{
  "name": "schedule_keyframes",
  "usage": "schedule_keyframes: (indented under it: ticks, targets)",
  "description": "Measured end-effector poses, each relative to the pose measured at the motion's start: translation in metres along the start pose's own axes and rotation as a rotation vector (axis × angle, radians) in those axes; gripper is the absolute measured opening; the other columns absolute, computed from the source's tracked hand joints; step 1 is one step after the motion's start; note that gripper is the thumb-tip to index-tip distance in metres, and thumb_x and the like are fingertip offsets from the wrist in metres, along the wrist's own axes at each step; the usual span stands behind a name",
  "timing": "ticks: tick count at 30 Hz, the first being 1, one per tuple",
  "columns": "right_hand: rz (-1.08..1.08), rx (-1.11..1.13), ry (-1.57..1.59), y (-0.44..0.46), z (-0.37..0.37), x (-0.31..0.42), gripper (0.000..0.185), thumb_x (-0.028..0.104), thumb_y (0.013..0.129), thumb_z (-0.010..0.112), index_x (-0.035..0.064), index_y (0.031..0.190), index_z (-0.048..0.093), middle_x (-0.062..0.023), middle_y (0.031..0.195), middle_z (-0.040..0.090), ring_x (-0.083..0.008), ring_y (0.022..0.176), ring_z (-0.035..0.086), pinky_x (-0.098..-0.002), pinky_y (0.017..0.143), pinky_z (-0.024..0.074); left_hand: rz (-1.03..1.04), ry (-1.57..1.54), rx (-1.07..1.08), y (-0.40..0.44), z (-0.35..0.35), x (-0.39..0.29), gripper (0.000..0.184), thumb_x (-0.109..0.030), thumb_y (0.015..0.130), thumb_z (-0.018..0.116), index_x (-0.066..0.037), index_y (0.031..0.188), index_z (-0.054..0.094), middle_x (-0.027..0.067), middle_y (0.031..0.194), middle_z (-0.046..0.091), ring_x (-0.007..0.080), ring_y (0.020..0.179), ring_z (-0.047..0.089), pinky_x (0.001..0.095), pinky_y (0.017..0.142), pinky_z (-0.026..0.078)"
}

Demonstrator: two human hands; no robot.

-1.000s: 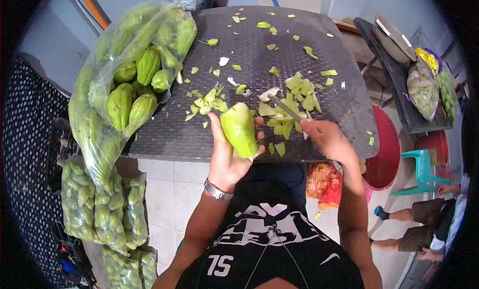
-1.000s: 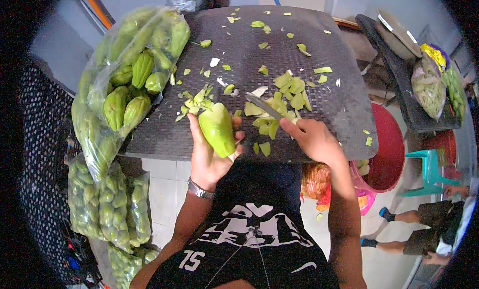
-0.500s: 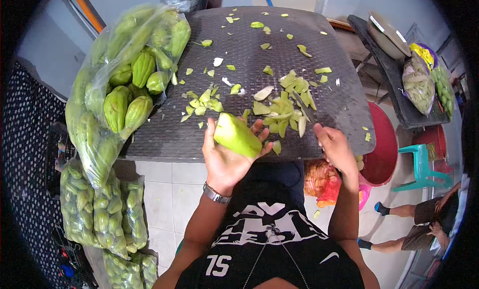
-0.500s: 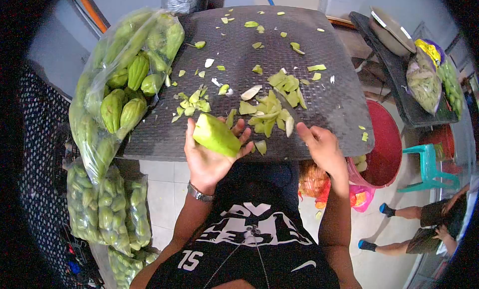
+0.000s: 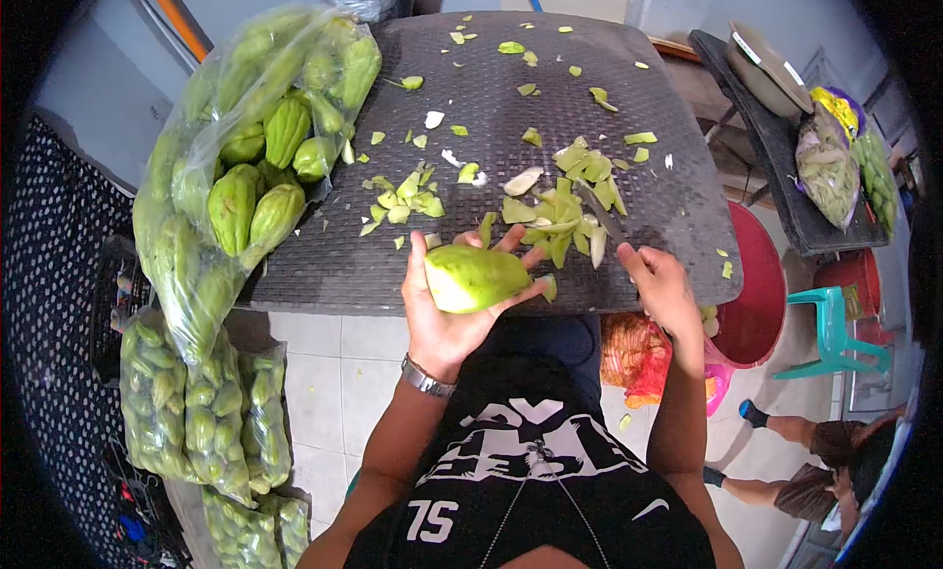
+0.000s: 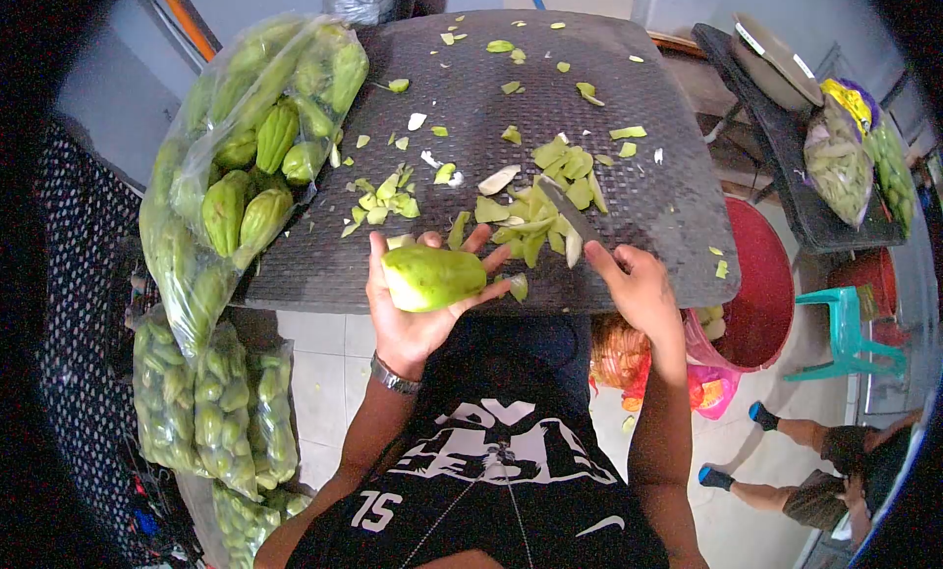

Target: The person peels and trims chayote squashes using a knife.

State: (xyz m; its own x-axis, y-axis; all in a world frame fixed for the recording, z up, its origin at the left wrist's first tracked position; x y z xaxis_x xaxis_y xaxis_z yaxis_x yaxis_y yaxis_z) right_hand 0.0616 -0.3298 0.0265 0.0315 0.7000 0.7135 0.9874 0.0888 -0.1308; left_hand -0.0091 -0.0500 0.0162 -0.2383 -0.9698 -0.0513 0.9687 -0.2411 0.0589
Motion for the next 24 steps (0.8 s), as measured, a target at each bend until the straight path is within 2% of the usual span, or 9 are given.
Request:
schedule_keyframes:
  ticks: [4, 7, 10, 13, 16, 19, 22, 23, 24]
  targets:
    - [0.051, 0.021, 0.138, 0.002, 0.001, -0.009, 0.067, 0.057, 0.1, 0.063, -0.0015, 0.068, 0.053, -0.0073, 0.056, 0.048, -0.0146, 0.054, 0.045, -0.0378, 0.054, 0.0396, -0.012, -0.077, -0.121, -0.001, 0.004, 0.0, 0.084, -0.071, 0.097, 0.048, 0.002, 0.137, 0.055, 0.0387, 0.159, 0.028, 0.0589, 0.15, 0.02, 0.0727, 0.12, 0.023]
    - [0.121, 0.065, 0.265, 0.0, 0.002, -0.008, 0.066, 0.06, 0.1, 0.061, 0.0037, 0.067, 0.051, -0.001, 0.057, 0.048, -0.0107, 0.046, 0.044, -0.0327, 0.045, 0.0368, -0.095, -0.207, -0.233, -0.003, 0.01, 0.001, 0.1, -0.074, 0.096, 0.047, 0.015, 0.142, 0.042, 0.0446, 0.156, 0.026, 0.0607, 0.148, 0.024, 0.0686, 0.117, 0.035]
    - [0.197, 0.09, 0.368, -0.002, 0.002, -0.008, 0.064, 0.063, 0.1, 0.06, 0.0077, 0.069, 0.051, 0.0018, 0.058, 0.047, -0.0082, 0.04, 0.043, -0.0281, 0.038, 0.0329, -0.221, -0.305, -0.043, -0.005, 0.001, 0.0, 0.111, -0.077, 0.094, 0.047, 0.02, 0.146, 0.031, 0.0465, 0.154, 0.027, 0.062, 0.144, 0.03, 0.0654, 0.109, 0.048]
    - [0.197, 0.135, 0.475, 0.003, 0.004, -0.017, 0.065, 0.066, 0.098, 0.06, 0.0082, 0.07, 0.051, 0.0022, 0.058, 0.044, -0.0084, 0.038, 0.044, -0.027, 0.035, 0.0323, -0.273, -0.233, -0.043, -0.008, -0.007, 0.001, 0.112, -0.078, 0.094, 0.046, 0.02, 0.146, 0.032, 0.0471, 0.152, 0.028, 0.0637, 0.14, 0.035, 0.0603, 0.097, 0.059]
    - [0.19, 0.14, 0.505, 0.003, 0.002, -0.018, 0.066, 0.068, 0.097, 0.06, 0.0086, 0.07, 0.05, 0.0019, 0.058, 0.044, -0.0085, 0.038, 0.043, -0.0271, 0.035, 0.0321, -0.287, -0.173, -0.038, -0.007, 0.0, 0.001, 0.111, -0.079, 0.093, 0.045, 0.02, 0.142, 0.039, 0.0475, 0.144, 0.041, 0.0632, 0.124, 0.054, 0.0547, 0.082, 0.066]
    - [0.183, 0.136, 0.483, 0.004, 0.004, -0.019, 0.067, 0.069, 0.097, 0.06, 0.0089, 0.069, 0.049, 0.0021, 0.058, 0.045, -0.0081, 0.039, 0.043, -0.0268, 0.036, 0.0325, -0.294, -0.002, -0.103, -0.009, -0.006, -0.006, 0.107, -0.08, 0.093, 0.045, 0.019, 0.134, 0.05, 0.0461, 0.129, 0.055, 0.053, 0.092, 0.073, 0.0443, 0.064, 0.068]
    - [0.179, 0.128, 0.489, 0.001, 0.004, -0.017, 0.066, 0.069, 0.096, 0.061, 0.009, 0.069, 0.049, 0.0028, 0.058, 0.045, -0.0076, 0.04, 0.044, -0.0266, 0.036, 0.0328, -0.233, 0.136, -0.275, -0.006, -0.011, -0.011, 0.095, -0.079, 0.093, 0.046, 0.011, 0.118, 0.064, 0.0338, 0.102, 0.072, 0.0421, 0.067, 0.075, 0.0354, 0.045, 0.062]
    - [0.186, 0.114, 0.505, 0.0, 0.004, -0.016, 0.066, 0.068, 0.096, 0.062, 0.0093, 0.069, 0.05, 0.0036, 0.058, 0.045, -0.0071, 0.041, 0.043, -0.0263, 0.037, 0.0326, -0.241, 0.187, -0.311, -0.003, -0.007, -0.011, 0.099, -0.08, 0.093, 0.046, 0.013, 0.123, 0.06, 0.044, 0.117, 0.062, 0.0354, 0.066, 0.076, 0.0331, 0.049, 0.065]
    - [0.186, 0.097, 0.505, -0.001, 0.001, -0.014, 0.065, 0.068, 0.096, 0.063, 0.0094, 0.069, 0.05, 0.0037, 0.058, 0.045, -0.0069, 0.041, 0.043, -0.0264, 0.037, 0.0323, -0.205, 0.201, -0.361, 0.002, 0.004, -0.011, 0.096, -0.078, 0.094, 0.046, 0.013, 0.122, 0.06, 0.0439, 0.117, 0.063, 0.0355, 0.065, 0.076, 0.0328, 0.046, 0.063]
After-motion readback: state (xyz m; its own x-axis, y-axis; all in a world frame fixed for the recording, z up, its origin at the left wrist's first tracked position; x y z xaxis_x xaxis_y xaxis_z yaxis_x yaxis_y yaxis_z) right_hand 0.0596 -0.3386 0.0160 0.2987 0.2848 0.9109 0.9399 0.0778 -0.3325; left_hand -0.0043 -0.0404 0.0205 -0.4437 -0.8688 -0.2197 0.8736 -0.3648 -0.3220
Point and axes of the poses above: each hand's wrist, its own y-axis towards the middle knuckle, its own z-axis out of the palm, x = y × z, the point moved 3 cm from there along y, towards the middle knuckle
